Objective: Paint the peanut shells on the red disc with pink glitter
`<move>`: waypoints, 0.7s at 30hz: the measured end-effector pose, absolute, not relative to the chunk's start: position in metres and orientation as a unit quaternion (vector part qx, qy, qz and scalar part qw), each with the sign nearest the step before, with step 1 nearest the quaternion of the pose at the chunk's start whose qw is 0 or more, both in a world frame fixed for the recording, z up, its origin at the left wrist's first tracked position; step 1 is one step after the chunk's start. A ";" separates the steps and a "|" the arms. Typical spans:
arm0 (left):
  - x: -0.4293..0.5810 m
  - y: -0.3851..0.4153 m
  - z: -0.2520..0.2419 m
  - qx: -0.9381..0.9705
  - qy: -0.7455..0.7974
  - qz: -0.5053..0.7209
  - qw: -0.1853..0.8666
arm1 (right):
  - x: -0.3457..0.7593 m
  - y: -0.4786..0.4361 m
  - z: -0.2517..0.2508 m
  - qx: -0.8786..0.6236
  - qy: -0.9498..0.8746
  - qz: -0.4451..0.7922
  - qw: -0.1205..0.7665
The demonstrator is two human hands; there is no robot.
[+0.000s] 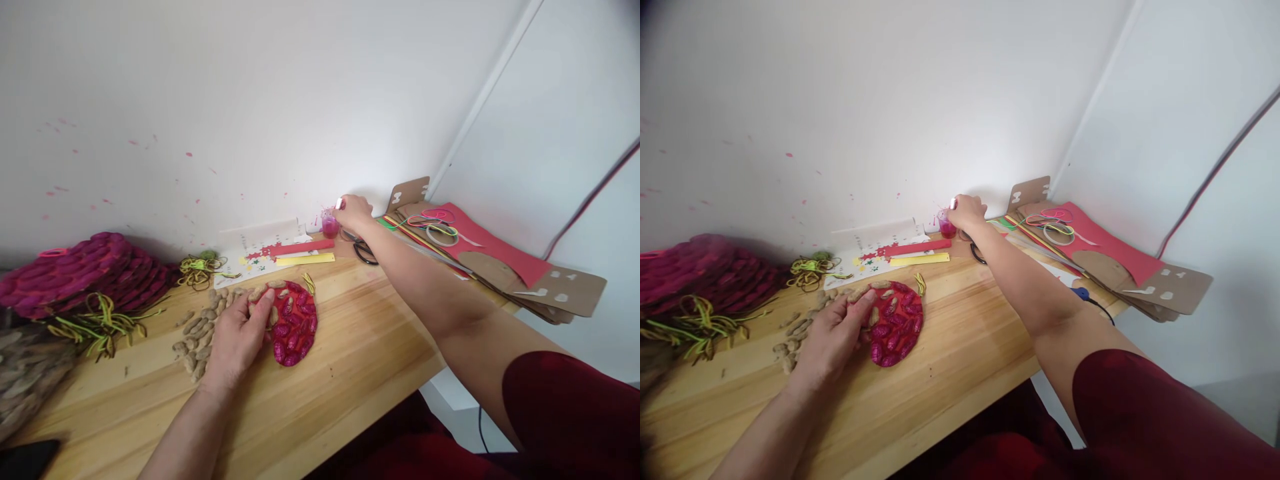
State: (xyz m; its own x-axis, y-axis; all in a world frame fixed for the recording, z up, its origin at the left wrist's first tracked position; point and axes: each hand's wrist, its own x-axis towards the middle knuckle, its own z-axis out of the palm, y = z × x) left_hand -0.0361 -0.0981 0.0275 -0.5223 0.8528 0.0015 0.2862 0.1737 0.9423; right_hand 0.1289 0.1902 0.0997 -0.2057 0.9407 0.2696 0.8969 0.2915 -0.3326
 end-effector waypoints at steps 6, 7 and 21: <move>-0.037 -0.099 0.031 0.406 0.738 0.471 0.264 | 0.129 0.194 0.098 -0.591 -0.773 0.065 0.221; -0.037 -0.099 0.032 0.408 0.738 0.470 0.263 | 0.129 0.194 0.097 -0.591 -0.772 0.068 0.223; -0.034 -0.098 0.033 0.382 0.709 0.524 0.279 | 0.149 0.175 0.110 -0.571 -0.735 0.087 0.356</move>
State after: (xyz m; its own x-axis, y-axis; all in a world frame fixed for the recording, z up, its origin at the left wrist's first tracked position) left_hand -0.0336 -0.0978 0.0330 -0.5526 0.8334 0.0054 0.2501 0.1597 0.9550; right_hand 0.1492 0.1751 0.1099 -0.0956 0.9008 0.4236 0.7768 0.3336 -0.5341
